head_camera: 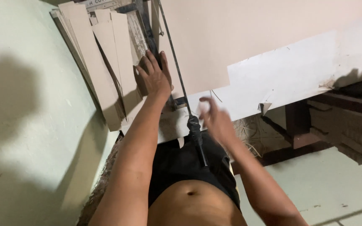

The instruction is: The person uses a manual paper cutter to trim large sheets of white paper. They align the paper against the guide, pull down the cutting lever, and then remove the cut pieces. The process is repeated multiple times to process a stack of paper.

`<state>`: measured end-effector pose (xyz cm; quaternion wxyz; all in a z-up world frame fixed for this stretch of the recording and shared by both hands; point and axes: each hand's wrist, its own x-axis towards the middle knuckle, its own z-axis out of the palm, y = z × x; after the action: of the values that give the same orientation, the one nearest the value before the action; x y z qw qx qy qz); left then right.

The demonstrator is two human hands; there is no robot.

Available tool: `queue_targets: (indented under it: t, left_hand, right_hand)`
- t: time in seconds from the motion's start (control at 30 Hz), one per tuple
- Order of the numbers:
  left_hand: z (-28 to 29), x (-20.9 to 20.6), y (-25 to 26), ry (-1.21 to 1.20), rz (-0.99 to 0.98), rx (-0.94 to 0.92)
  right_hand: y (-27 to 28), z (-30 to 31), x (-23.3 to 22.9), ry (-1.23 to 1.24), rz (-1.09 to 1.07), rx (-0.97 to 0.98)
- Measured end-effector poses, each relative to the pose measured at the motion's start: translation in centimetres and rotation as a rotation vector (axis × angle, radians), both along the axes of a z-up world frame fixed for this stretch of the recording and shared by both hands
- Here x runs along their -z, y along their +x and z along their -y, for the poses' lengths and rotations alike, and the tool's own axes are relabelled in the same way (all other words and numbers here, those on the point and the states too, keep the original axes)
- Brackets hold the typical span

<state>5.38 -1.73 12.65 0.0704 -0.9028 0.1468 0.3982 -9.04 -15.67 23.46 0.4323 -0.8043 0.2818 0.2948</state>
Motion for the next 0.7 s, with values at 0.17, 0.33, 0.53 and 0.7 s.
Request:
queue_targets:
  t: [0.17, 0.33, 0.53, 0.7]
  left_hand:
    - [0.1, 1.2, -0.4, -0.048, -0.038, -0.021]
    - [-0.2, 0.6, -0.2, -0.055, -0.076, -0.050]
    - [-0.2, 1.8, -1.1, -0.115, 0.003, -0.057]
    - [-0.4, 1.2, -1.0, -0.104, -0.009, -0.065]
  right_hand:
    - [-3.4, -5.8, -2.9, -0.125, -0.280, -0.312]
    - [-8.8, -6.7, 9.7, -0.233, -0.099, -0.341]
    - [-11.7, -6.8, 15.4, -0.317, -0.101, -0.402]
    - [-10.1, -6.1, 10.7, -0.206, -0.134, -0.341]
